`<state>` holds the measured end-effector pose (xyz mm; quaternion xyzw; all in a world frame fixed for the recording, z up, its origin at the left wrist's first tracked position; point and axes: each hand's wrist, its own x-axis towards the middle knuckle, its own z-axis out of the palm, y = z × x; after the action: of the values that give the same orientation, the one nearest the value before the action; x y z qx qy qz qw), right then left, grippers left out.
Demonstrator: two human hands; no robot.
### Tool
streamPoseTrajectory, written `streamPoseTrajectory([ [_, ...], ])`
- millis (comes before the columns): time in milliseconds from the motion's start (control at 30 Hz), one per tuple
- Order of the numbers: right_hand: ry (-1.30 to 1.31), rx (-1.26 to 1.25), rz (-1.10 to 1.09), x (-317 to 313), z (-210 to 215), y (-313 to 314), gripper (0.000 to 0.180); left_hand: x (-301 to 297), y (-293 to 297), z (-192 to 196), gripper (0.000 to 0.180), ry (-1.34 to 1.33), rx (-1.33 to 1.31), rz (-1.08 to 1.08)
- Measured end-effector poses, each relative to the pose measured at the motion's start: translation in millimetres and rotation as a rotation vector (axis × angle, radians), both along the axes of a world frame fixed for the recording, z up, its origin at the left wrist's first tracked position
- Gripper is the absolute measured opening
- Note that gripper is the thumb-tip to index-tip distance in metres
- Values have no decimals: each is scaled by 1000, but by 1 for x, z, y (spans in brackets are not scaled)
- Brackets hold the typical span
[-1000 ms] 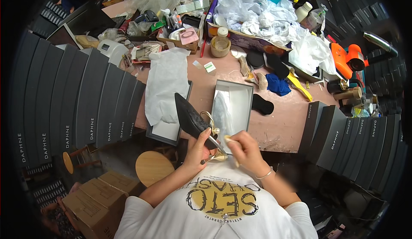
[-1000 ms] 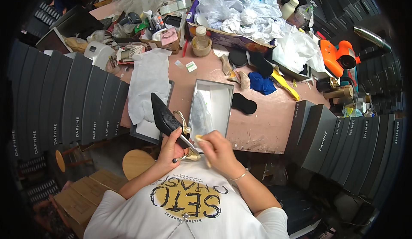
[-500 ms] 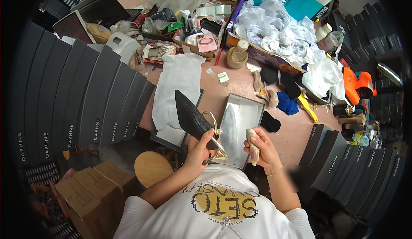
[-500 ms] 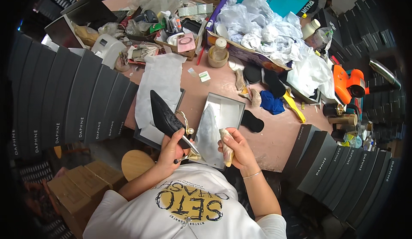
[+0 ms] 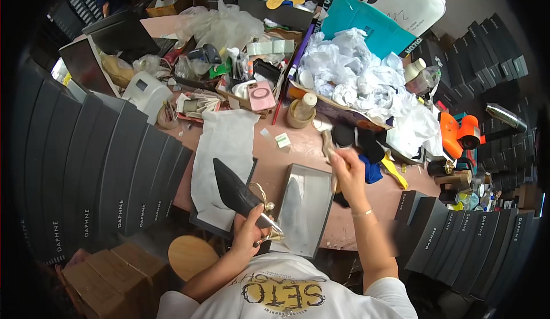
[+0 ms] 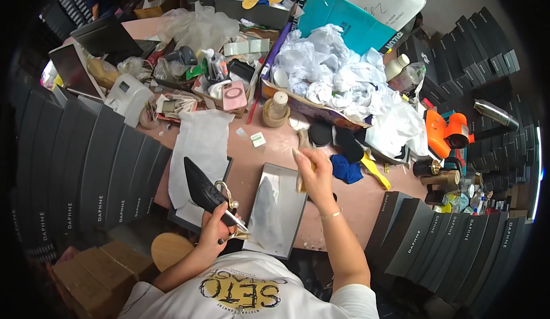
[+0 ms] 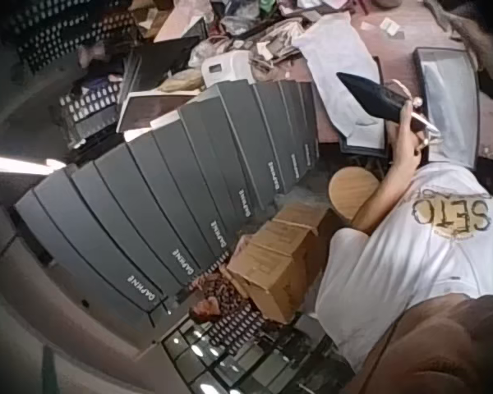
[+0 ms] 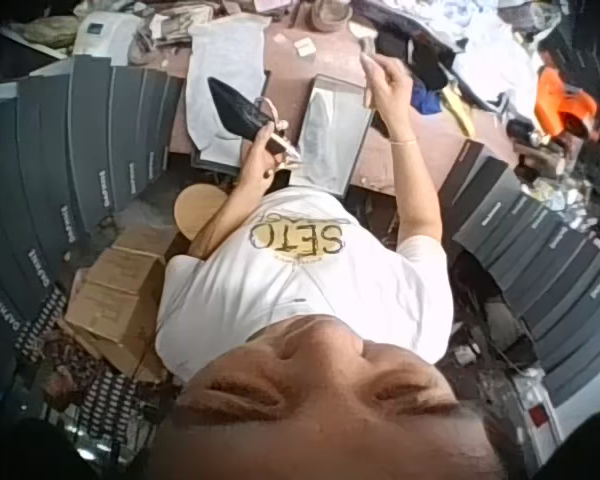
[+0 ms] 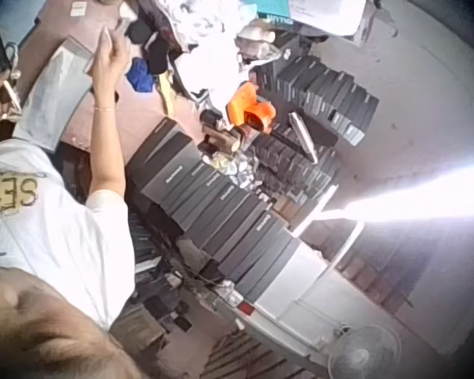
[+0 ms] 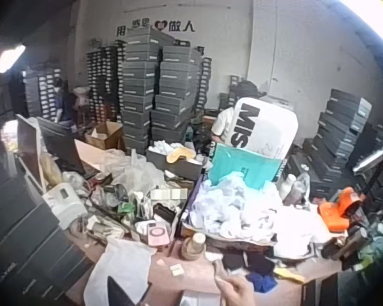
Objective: The person is packing high-heeled shoes into boxes, including wrapping them in tissue paper and adding foam inserts.
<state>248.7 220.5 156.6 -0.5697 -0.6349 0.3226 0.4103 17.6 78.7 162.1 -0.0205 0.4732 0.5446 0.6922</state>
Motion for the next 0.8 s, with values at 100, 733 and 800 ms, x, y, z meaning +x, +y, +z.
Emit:
streamPoseTrajectory([
  [100,-55,215,-43,-13,3,64,15,-2,2,0,23,10,1,-9],
  [733,-306,387,-74,-42,-77,146,36,-9,-15,-5,27,-56,31,-55],
  [800,-267,446,-237,-19,-68,137,36,-6,-14,-8,28,-55,24,-46],
])
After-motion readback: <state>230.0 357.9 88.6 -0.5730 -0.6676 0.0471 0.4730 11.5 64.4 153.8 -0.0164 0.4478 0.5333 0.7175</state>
